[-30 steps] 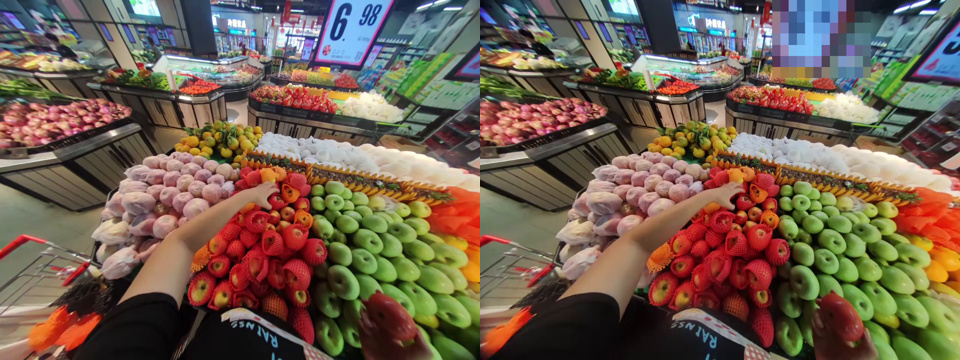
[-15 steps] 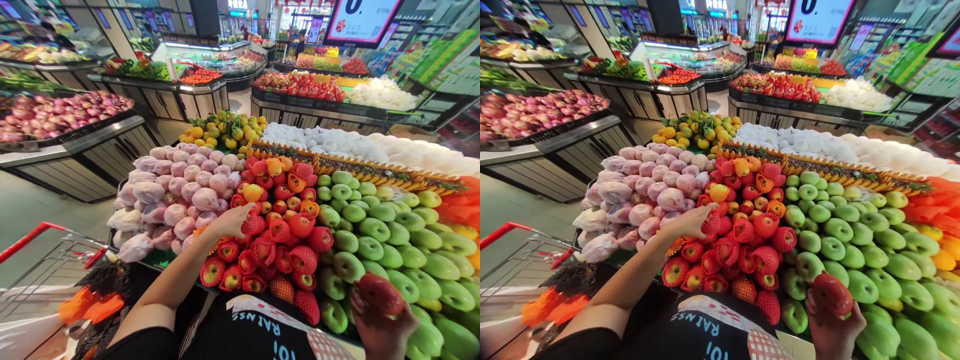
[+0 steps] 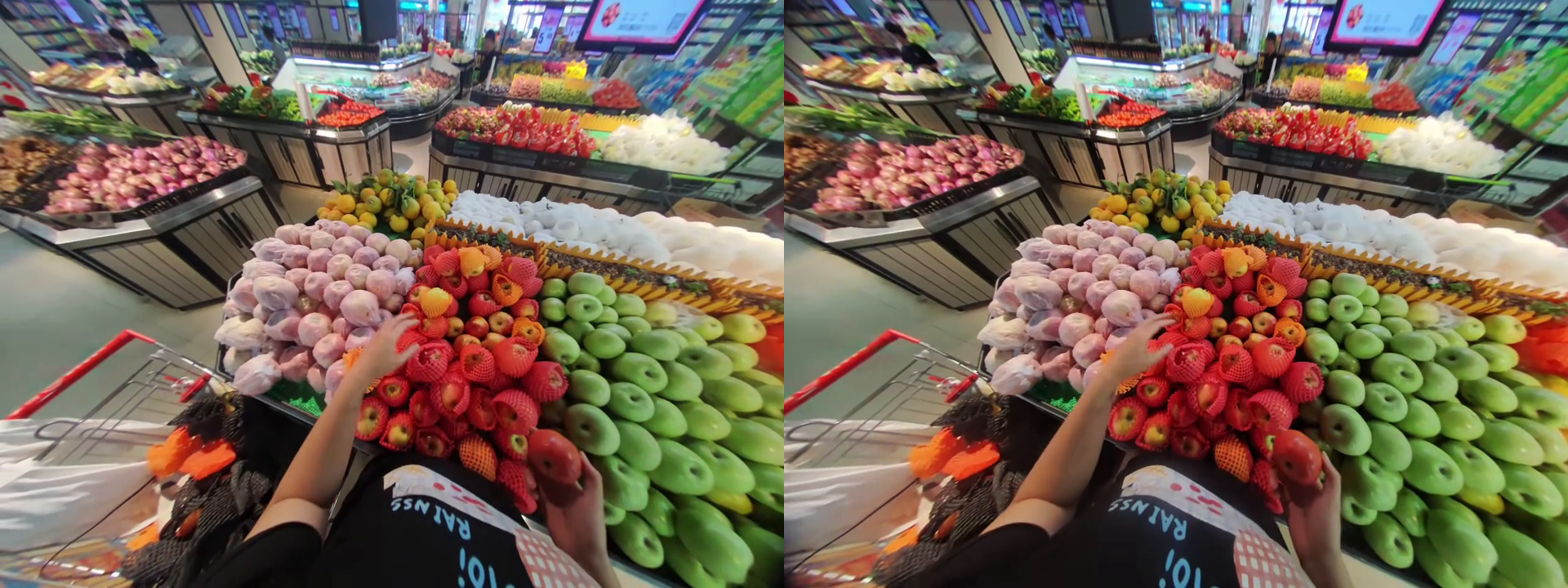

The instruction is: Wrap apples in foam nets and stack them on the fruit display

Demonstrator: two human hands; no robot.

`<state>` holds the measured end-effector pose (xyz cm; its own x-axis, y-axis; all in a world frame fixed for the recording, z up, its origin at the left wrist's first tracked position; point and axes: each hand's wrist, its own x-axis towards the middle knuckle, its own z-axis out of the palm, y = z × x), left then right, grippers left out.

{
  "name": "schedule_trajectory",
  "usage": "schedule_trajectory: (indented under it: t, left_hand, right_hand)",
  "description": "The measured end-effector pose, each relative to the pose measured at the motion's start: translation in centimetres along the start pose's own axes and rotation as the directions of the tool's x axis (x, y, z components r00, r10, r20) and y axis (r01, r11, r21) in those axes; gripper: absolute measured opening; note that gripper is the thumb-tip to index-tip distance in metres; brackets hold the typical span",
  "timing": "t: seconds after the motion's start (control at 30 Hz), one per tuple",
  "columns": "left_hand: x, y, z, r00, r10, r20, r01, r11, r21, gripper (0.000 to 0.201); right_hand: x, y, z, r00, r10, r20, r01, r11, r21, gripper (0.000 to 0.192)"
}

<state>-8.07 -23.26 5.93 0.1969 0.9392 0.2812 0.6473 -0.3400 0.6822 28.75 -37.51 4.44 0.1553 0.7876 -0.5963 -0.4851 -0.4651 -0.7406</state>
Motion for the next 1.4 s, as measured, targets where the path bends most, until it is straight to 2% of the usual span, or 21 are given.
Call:
schedule_trajectory:
  t: [0.07, 0.13, 0.2, 0.27, 0.3, 0.33, 0.4, 0.47, 0.5, 0.6, 0.7, 0.77, 0.8, 0.83, 0.9, 0.97, 1.0, 1.13, 1.23, 1.3, 1.4]
  left_hand:
    - [-0.6, -1.0, -3.2, 0.978, -0.12, -0.171, 0.137, 0.986, 0.091, 0.026]
    - [-1.7, -1.8, -6.0, 0.957, -0.223, -0.183, 0.263, 0.937, 0.23, 0.021]
    - [-3.1, -2.3, -7.4, 0.943, -0.33, -0.04, 0.322, 0.878, 0.354, 0.022]
    - [-4.6, -2.3, -7.1, 0.898, -0.424, 0.118, 0.335, 0.832, 0.442, 0.025]
    - [-5.3, -2.1, -6.5, 0.874, -0.459, 0.158, 0.34, 0.811, 0.476, 0.028]
    - [-5.9, -1.9, -5.6, 0.859, -0.486, 0.163, 0.349, 0.788, 0.507, 0.034]
    - [-6.9, -1.6, -3.7, 0.847, -0.523, 0.096, 0.388, 0.731, 0.562, 0.05]
    - [-7.4, -1.4, -2.3, 0.832, -0.554, 0.011, 0.438, 0.669, 0.6, 0.053]
    - [-7.6, -1.4, -1.9, 0.827, -0.563, -0.017, 0.454, 0.649, 0.61, 0.049]
    - [-7.6, -1.6, -1.9, 0.854, -0.51, -0.103, 0.47, 0.671, 0.573, 0.031]
    - [-7.6, -1.4, -2.3, 0.876, -0.383, -0.294, 0.474, 0.797, 0.374, 0.03]
    - [-7.8, -0.8, -1.8, 0.856, -0.369, -0.363, 0.434, 0.893, 0.115, 0.035]
    - [-8.0, -0.4, -1.3, 0.858, -0.387, -0.336, 0.398, 0.916, -0.04, 0.037]
    - [-8.2, 0.1, -0.6, 0.873, -0.409, -0.264, 0.368, 0.91, -0.194, 0.04]
    - [-8.7, 1.4, 1.3, 0.908, -0.416, -0.04, 0.361, 0.829, -0.427, 0.042]
    - [-9.1, 2.9, 3.6, 0.92, -0.365, 0.145, 0.386, 0.772, -0.505, 0.039]
    - [-9.4, 3.6, 4.7, 0.924, -0.335, 0.182, 0.381, 0.778, -0.5, 0.037]
    - [-10.3, 6.2, 7.9, 0.958, -0.221, 0.184, 0.281, 0.854, -0.437, 0.032]
    - [-10.9, 7.6, 8.7, 0.966, -0.147, 0.215, 0.233, 0.854, -0.465, 0.039]
    - [-11.2, 8.3, 8.9, 0.97, -0.099, 0.221, 0.199, 0.845, -0.497, 0.042]
    - [-11.3, 8.9, 9.4, 0.976, -0.061, 0.208, 0.171, 0.808, -0.564, 0.039]
  right_hand:
    - [-0.3, 1.6, 0.0, 0.999, 0.045, 0.017, -0.045, 0.999, -0.002, 0.054]
    - [-0.7, 2.7, 0.1, 0.997, 0.059, 0.049, -0.059, 0.998, 0.002, 0.065]
    - [-0.8, 3.4, 0.4, 0.998, 0.015, 0.067, -0.011, 0.998, -0.055, 0.071]
    - [-0.6, 3.6, 0.7, 0.994, -0.076, 0.074, 0.091, 0.97, -0.225, 0.068]
    - [-0.3, 3.5, 0.8, 0.984, -0.148, 0.098, 0.174, 0.918, -0.357, 0.065]
    - [0.0, 3.3, 1.0, 0.963, -0.233, 0.139, 0.271, 0.821, -0.503, 0.064]
    - [0.7, 2.9, 1.4, 0.881, -0.38, 0.281, 0.453, 0.512, -0.73, 0.066]
    - [1.5, 2.6, 2.0, 0.786, -0.42, 0.454, 0.568, 0.201, -0.798, 0.067]
    - [1.9, 2.5, 2.2, 0.748, -0.401, 0.528, 0.607, 0.092, -0.79, 0.066]
    - [2.8, 2.8, 3.0, 0.68, -0.259, 0.686, 0.691, -0.086, -0.718, 0.062]
    - [3.2, 3.6, 3.4, 0.634, -0.148, 0.759, 0.744, -0.151, -0.651, 0.058]
    - [3.3, 4.3, 3.4, 0.616, -0.146, 0.774, 0.759, -0.153, -0.633, 0.061]
    - [3.4, 4.7, 3.4, 0.615, -0.163, 0.771, 0.757, -0.15, -0.636, 0.063]
    - [3.6, 5.0, 3.3, 0.62, -0.185, 0.763, 0.75, -0.145, -0.645, 0.065]
    - [4.0, 5.5, 3.1, 0.639, -0.224, 0.736, 0.73, -0.125, -0.672, 0.067]
    - [4.3, 5.8, 3.0, 0.657, -0.253, 0.711, 0.717, -0.083, -0.692, 0.065]
    - [4.5, 5.8, 3.0, 0.661, -0.261, 0.703, 0.717, -0.058, -0.695, 0.064]
    - [3.9, 5.7, 2.6, 0.656, -0.317, 0.685, 0.737, 0.073, -0.672, 0.059]
    - [2.5, 5.4, 2.1, 0.685, -0.447, 0.575, 0.72, 0.295, -0.628, 0.047]
    - [1.5, 5.2, 1.9, 0.753, -0.476, 0.454, 0.657, 0.514, -0.551, 0.047]
    - [0.6, 4.8, 2.2, 0.87, -0.365, 0.331, 0.483, 0.766, -0.424, 0.049]
